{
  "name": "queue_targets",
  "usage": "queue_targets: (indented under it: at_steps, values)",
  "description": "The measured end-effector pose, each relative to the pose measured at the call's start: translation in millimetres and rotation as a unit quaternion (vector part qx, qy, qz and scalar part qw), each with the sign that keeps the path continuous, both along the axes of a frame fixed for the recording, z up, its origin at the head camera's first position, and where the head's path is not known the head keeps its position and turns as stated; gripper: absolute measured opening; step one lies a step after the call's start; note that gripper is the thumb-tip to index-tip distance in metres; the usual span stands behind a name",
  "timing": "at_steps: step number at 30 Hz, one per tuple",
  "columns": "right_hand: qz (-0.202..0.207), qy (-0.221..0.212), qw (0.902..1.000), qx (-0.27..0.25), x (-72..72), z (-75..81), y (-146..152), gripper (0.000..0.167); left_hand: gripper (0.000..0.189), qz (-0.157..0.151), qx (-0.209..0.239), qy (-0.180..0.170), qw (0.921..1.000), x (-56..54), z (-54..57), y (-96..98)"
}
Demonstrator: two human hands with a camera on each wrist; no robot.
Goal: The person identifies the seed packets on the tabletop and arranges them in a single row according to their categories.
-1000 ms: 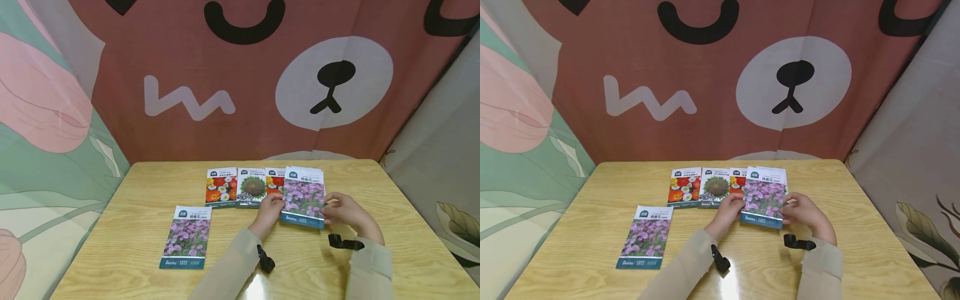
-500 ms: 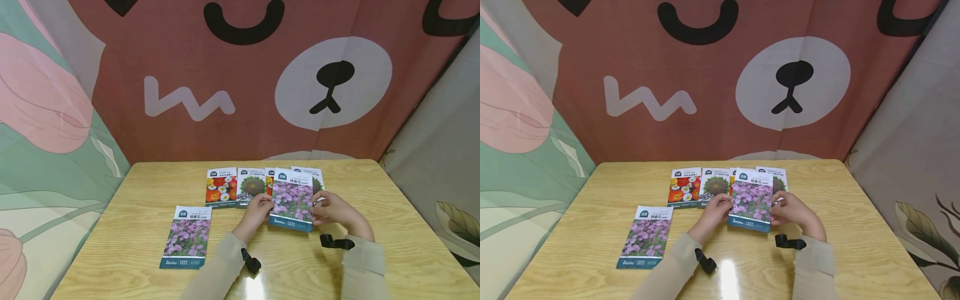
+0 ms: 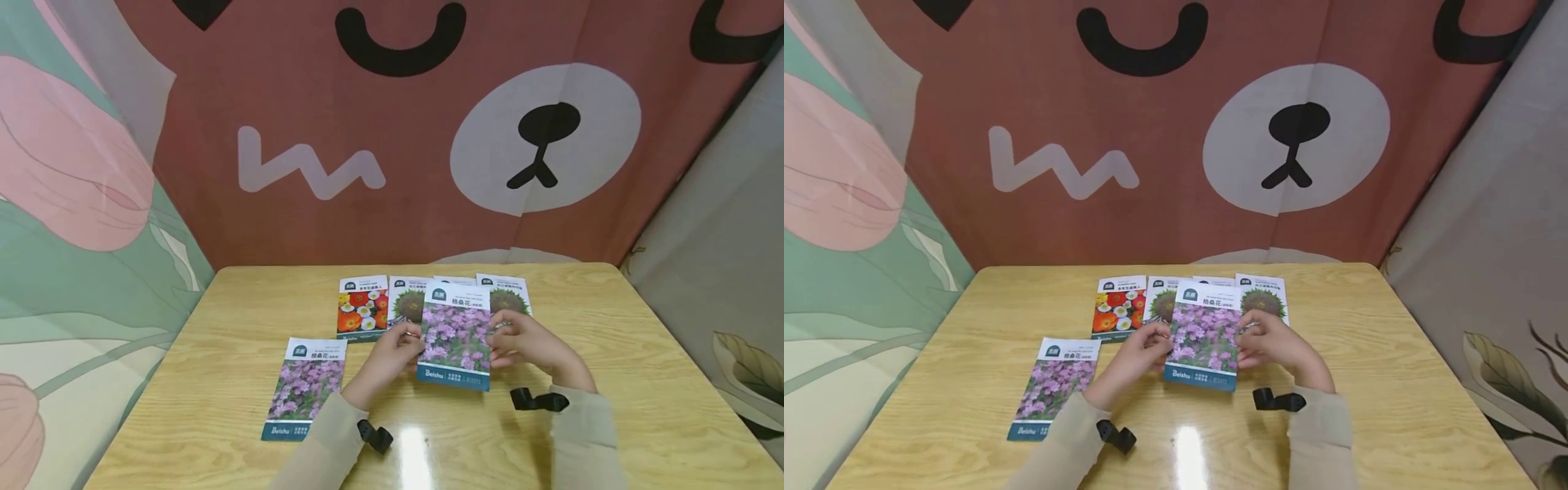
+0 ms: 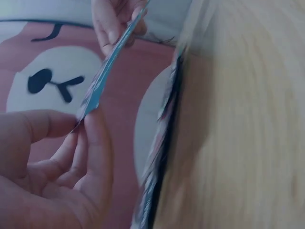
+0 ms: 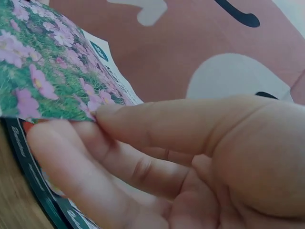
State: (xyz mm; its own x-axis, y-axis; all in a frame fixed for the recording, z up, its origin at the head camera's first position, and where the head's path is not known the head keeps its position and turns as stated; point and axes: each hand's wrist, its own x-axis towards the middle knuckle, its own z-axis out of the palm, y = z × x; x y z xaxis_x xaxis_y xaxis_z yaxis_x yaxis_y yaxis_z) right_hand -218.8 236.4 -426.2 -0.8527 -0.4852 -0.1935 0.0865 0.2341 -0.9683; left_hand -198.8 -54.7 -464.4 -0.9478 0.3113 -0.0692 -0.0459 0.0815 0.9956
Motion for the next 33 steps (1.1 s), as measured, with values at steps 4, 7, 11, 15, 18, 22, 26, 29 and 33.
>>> queue_targets:
  at_steps: [4, 7, 11, 15, 18, 22, 26, 29, 33]
  values:
    - [0.006, 0.004, 1.0000, -0.007, 0.7, -0.5, -6.8, 0.024, 0.021, -0.006, 0.000, 0.005, 1.0000, -1.3, 5.7, -12.6]
    - [0.008, 0.007, 0.9998, -0.015, 1.4, -1.4, -13.9, 0.023, 0.023, 0.004, 0.000, 0.002, 1.0000, -2.1, 12.3, -21.6]
    - [0.021, -0.003, 0.9992, -0.032, 1.0, -4.3, -25.8, 0.021, 0.024, 0.010, -0.005, -0.010, 0.9999, -1.0, 19.0, -32.7]
    - [0.033, -0.012, 0.9986, -0.039, 0.2, -7.0, -36.6, 0.020, 0.025, -0.001, -0.014, -0.008, 0.9999, -1.5, 22.7, -43.0]
    - [0.036, -0.015, 0.9985, -0.037, 0.6, -8.5, -45.1, 0.020, 0.024, -0.021, -0.017, -0.007, 0.9996, -2.2, 25.2, -53.5]
    - [0.046, -0.025, 0.9980, -0.037, 1.6, -11.1, -58.4, 0.021, 0.022, -0.028, -0.028, -0.006, 0.9992, -3.4, 26.7, -69.3]
    - [0.055, -0.036, 0.9968, -0.046, 3.2, -13.5, -70.7, 0.022, 0.022, -0.013, -0.046, -0.007, 0.9989, -2.6, 28.4, -80.6]
    - [0.058, -0.038, 0.9964, -0.048, 4.1, -15.9, -77.2, 0.020, 0.021, -0.014, -0.055, -0.006, 0.9984, -0.7, 30.7, -85.7]
    - [0.060, -0.035, 0.9967, -0.042, 5.2, -21.3, -84.1, 0.018, 0.018, -0.026, -0.064, 0.001, 0.9976, 1.4, 31.8, -90.8]
